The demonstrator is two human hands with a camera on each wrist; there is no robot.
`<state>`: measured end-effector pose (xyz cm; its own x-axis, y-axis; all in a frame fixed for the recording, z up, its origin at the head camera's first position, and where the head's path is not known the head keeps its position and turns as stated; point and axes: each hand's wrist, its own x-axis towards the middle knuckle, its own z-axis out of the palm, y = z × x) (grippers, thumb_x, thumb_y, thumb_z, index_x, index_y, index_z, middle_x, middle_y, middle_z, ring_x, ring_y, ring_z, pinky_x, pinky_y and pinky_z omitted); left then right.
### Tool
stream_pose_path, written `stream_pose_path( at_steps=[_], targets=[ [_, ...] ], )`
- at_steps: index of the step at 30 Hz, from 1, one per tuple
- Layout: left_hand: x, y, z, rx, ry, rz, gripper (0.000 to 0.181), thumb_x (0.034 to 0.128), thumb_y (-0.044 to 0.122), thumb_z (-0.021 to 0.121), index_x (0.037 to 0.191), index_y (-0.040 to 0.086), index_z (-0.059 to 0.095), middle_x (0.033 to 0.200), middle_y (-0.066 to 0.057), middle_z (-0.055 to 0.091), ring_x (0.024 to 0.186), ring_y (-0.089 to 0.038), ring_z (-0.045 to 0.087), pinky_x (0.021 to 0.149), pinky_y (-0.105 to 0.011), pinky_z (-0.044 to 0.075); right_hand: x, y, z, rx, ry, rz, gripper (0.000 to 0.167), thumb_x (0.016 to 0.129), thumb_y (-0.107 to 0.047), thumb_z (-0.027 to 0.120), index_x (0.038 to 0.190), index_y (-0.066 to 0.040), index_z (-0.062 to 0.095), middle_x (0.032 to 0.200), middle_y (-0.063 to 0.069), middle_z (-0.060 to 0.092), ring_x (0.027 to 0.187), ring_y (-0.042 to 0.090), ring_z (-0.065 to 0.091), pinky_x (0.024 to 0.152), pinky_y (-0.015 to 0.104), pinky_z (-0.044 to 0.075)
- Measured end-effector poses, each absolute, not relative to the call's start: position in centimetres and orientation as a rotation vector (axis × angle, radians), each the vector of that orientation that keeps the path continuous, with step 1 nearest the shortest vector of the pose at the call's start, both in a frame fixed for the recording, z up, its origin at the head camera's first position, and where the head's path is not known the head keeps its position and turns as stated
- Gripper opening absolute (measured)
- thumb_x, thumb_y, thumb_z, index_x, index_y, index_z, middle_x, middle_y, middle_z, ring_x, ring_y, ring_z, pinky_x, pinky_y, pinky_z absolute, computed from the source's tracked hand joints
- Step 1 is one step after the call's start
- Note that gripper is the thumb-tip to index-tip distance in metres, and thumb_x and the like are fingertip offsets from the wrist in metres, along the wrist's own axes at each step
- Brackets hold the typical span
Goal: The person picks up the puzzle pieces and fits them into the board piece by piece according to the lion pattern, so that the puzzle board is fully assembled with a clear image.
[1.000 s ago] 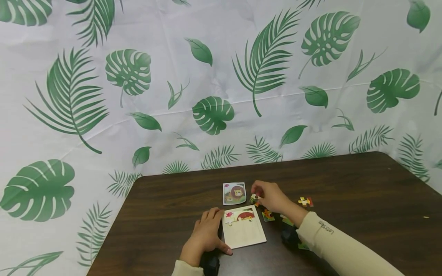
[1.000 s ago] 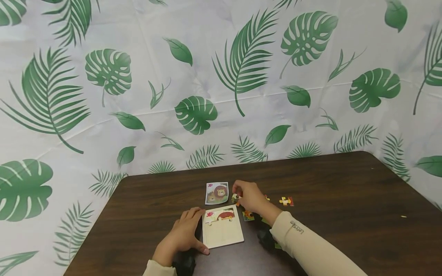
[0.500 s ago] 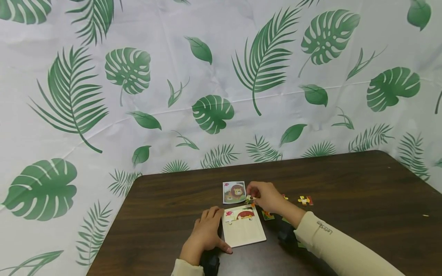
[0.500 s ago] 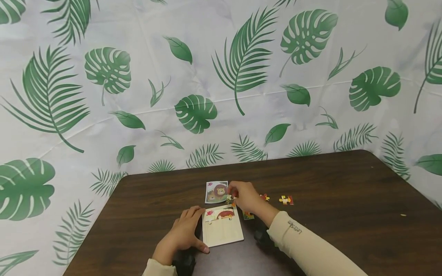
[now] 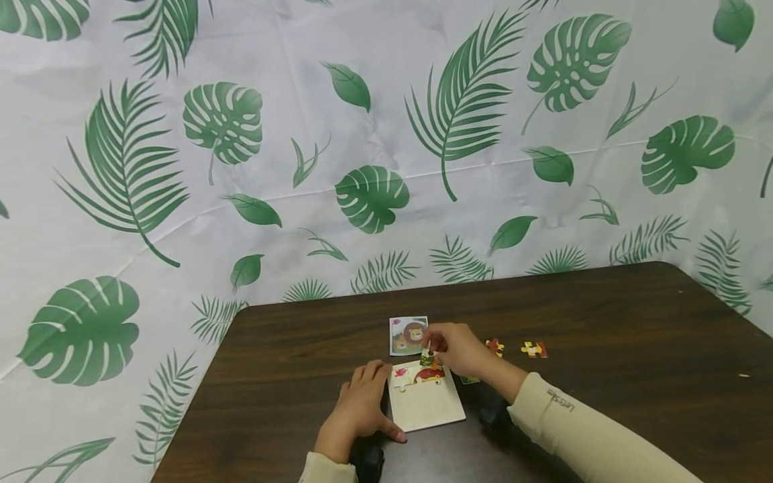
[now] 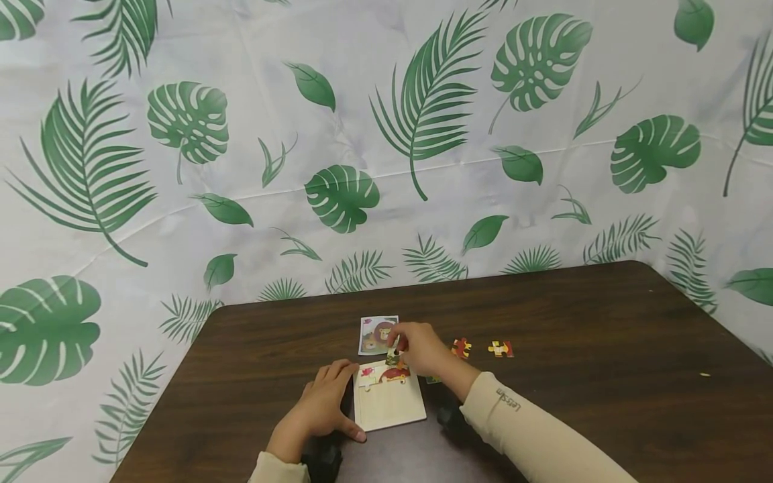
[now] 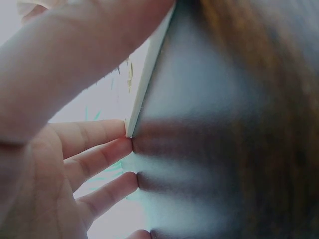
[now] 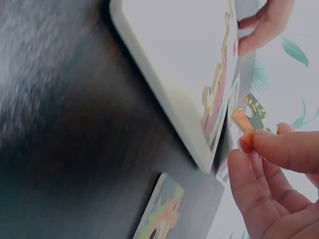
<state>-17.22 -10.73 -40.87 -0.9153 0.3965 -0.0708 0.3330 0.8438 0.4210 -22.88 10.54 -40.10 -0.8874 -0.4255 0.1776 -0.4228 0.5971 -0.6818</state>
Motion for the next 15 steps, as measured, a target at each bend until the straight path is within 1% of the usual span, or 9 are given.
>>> stream_pose_path(
  at_steps=[4,9,15],
  targets=[
    [-17.3,-10.7,-40.9,0.554,2.856,0.61,0.109,0.0483,0.046,0.087,0.136,0.003,0.04,0.134,-0.013,0.037,0.123,-0.036,0.032,0.092,-0.062,0.028,-22.8,10.3,-40.1,-0.754,2.757,-1.219,0.03,0.071,0.019,0.06,0.087,-0.007,0.062,0.073,0.004,0.054,0.063,0.015,0.049,0.052,0.026,0.043],
    [-17.3,-10.7,-40.9,0.548,2.853,0.609,0.109,0.0484,0.046,0.088,0.136,0.003,0.04,0.135,-0.013,0.037,0.123,-0.036,0.032,0.092,-0.062,0.028,-22.6,9.8,-39.9,-0.722,2.729,-1.207,0.028,0.073,0.015,0.063,0.087,-0.009,0.062,0.075,0.003,0.054,0.065,0.016,0.049,0.052,0.027,0.045],
    [-17.2,-10.7,-40.9,0.56,2.859,0.616,0.109,0.0472,0.045,0.088,0.136,0.002,0.041,0.134,-0.013,0.037,0.122,-0.037,0.032,0.091,-0.062,0.029,-22.4,9.2,-40.0,-0.798,2.716,-1.18,0.03,0.07,0.017,0.06,0.085,-0.008,0.063,0.072,0.002,0.054,0.064,0.014,0.049,0.051,0.024,0.041]
  ],
)
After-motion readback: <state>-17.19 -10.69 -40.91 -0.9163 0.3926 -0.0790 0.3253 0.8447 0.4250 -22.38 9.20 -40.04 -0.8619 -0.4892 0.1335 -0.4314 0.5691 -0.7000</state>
